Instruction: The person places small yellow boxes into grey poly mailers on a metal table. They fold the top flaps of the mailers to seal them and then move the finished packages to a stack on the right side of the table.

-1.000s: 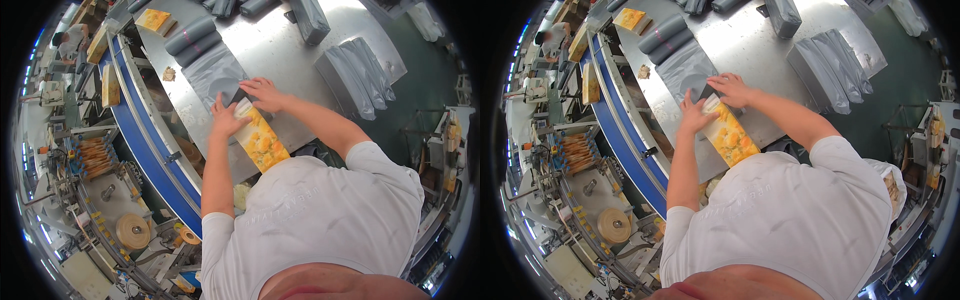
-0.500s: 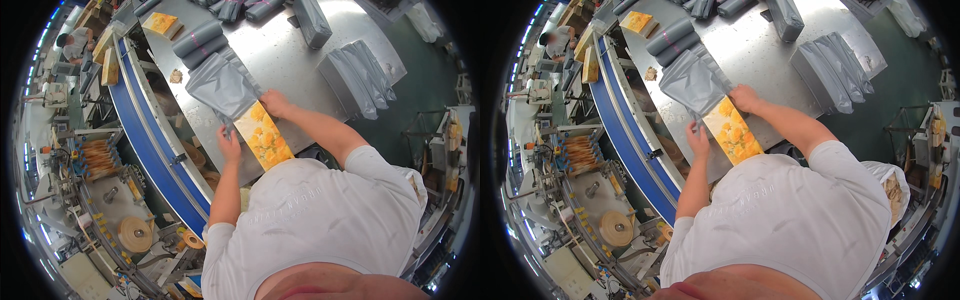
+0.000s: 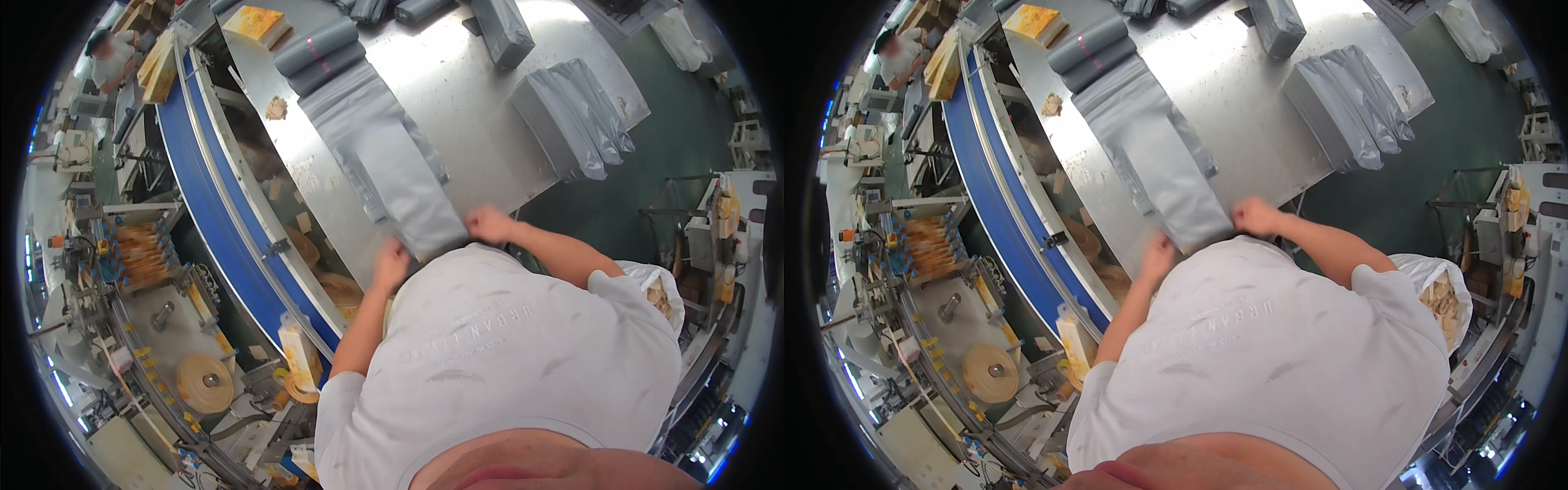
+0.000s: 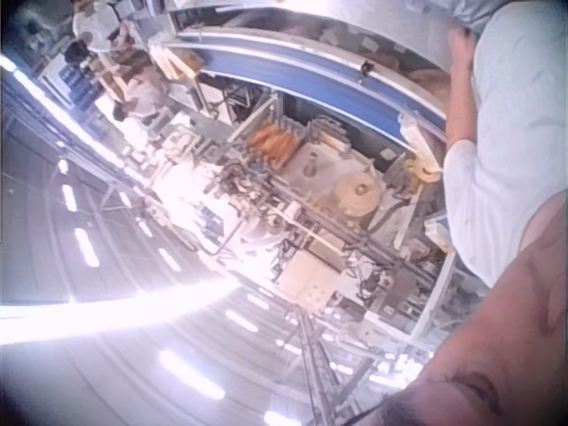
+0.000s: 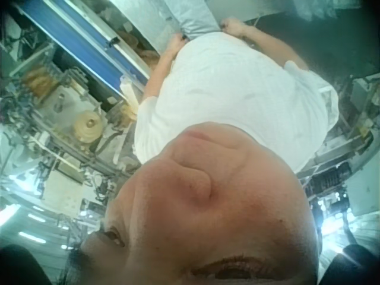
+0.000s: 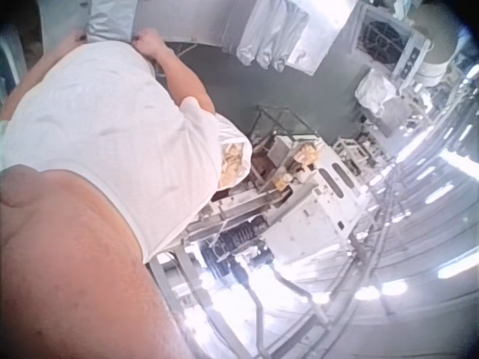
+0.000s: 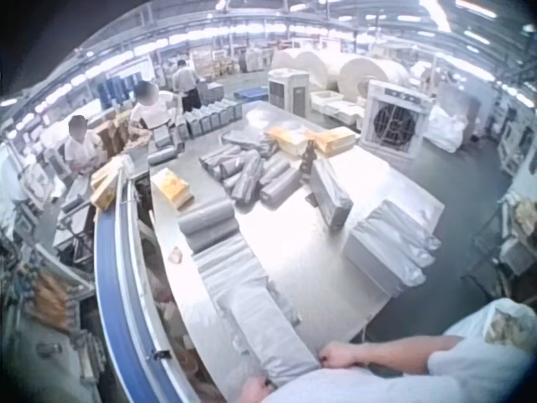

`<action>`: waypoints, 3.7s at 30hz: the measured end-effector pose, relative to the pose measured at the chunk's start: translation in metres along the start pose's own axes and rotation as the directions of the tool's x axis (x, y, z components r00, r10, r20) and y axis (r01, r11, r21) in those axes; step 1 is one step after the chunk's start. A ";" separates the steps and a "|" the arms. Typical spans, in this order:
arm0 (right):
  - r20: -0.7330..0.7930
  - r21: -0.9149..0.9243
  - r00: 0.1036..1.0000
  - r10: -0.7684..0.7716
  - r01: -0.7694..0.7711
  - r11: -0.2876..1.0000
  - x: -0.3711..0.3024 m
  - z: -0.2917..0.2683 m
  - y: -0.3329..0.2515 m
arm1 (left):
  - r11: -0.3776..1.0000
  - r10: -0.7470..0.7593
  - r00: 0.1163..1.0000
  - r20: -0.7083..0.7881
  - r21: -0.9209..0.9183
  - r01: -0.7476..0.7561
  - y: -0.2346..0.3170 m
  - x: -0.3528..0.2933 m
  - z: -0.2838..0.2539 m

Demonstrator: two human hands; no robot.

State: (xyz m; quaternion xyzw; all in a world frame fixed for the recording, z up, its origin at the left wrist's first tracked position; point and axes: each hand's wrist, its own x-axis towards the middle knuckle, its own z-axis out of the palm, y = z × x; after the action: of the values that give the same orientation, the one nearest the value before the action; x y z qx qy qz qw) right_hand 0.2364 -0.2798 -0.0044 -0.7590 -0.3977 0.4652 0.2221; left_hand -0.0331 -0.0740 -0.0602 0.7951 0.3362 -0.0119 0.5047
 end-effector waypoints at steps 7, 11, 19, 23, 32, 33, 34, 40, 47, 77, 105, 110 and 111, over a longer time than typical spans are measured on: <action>0.184 -0.659 0.973 -0.138 0.226 0.718 0.014 -0.009 -0.095 | 0.967 0.040 0.995 -0.087 0.255 -0.016 0.024 0.012 -0.019; -0.044 -0.407 0.781 -0.623 0.556 0.725 0.050 0.036 -0.095 | 0.988 -0.118 0.985 -0.125 -0.117 0.104 0.011 -0.011 -0.001; 0.041 -0.334 0.811 -0.584 0.562 0.757 0.064 0.082 -0.094 | 0.977 0.069 0.969 -0.239 -0.181 -0.114 -0.017 -0.010 0.007; 0.018 -0.320 0.879 -0.477 0.457 0.830 -0.020 0.060 -0.003 | 0.988 -0.037 0.994 -0.104 -0.153 0.021 -0.003 -0.014 -0.006; 0.178 -0.616 0.974 0.137 0.002 0.788 -0.093 -0.039 0.017 | 0.430 0.795 0.602 0.076 0.630 -0.646 0.040 -0.005 -0.062; 0.014 -0.627 0.969 -0.246 0.200 0.753 -0.072 -0.044 -0.008 | 0.302 0.826 0.533 0.182 0.656 -0.692 0.044 0.007 -0.066; -0.017 -0.706 0.847 -0.531 0.366 0.607 -0.051 -0.051 -0.031 | 0.167 0.840 0.459 0.290 0.667 -0.726 0.048 0.021 -0.070; 0.375 -0.670 0.421 -0.826 0.739 0.072 0.070 -0.074 -0.013 | 0.142 0.763 0.466 0.449 0.586 -0.798 0.053 0.052 -0.084; -0.457 0.414 0.889 0.033 0.180 0.892 0.088 -0.048 -0.015 | 0.999 0.021 0.952 -0.305 0.043 -0.009 0.076 0.077 -0.050; -0.856 -0.500 0.396 -0.331 -0.474 0.725 -0.111 -0.102 -0.013 | 0.696 0.426 0.893 0.145 0.578 -0.426 0.105 0.093 0.018; -0.317 -0.942 0.948 -0.028 -0.312 0.124 0.361 -0.443 0.036 | 0.754 0.368 0.927 -0.077 0.608 -0.249 0.058 0.113 -0.004; -0.404 -0.771 0.877 -0.260 -0.174 0.613 0.347 -0.439 -0.004 | 0.758 0.369 0.928 -0.058 0.597 -0.264 0.060 0.113 -0.004; -0.467 -0.689 0.847 -0.254 -0.168 0.705 0.351 -0.427 -0.008 | 0.756 0.375 0.925 -0.058 0.597 -0.269 0.059 0.114 -0.004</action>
State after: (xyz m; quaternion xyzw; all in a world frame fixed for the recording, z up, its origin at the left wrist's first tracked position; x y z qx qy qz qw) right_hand 0.6981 0.0237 0.0155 -0.8723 -0.4863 0.0431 0.0260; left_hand 0.0856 -0.0273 -0.0526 0.9541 0.2168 0.0433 0.2022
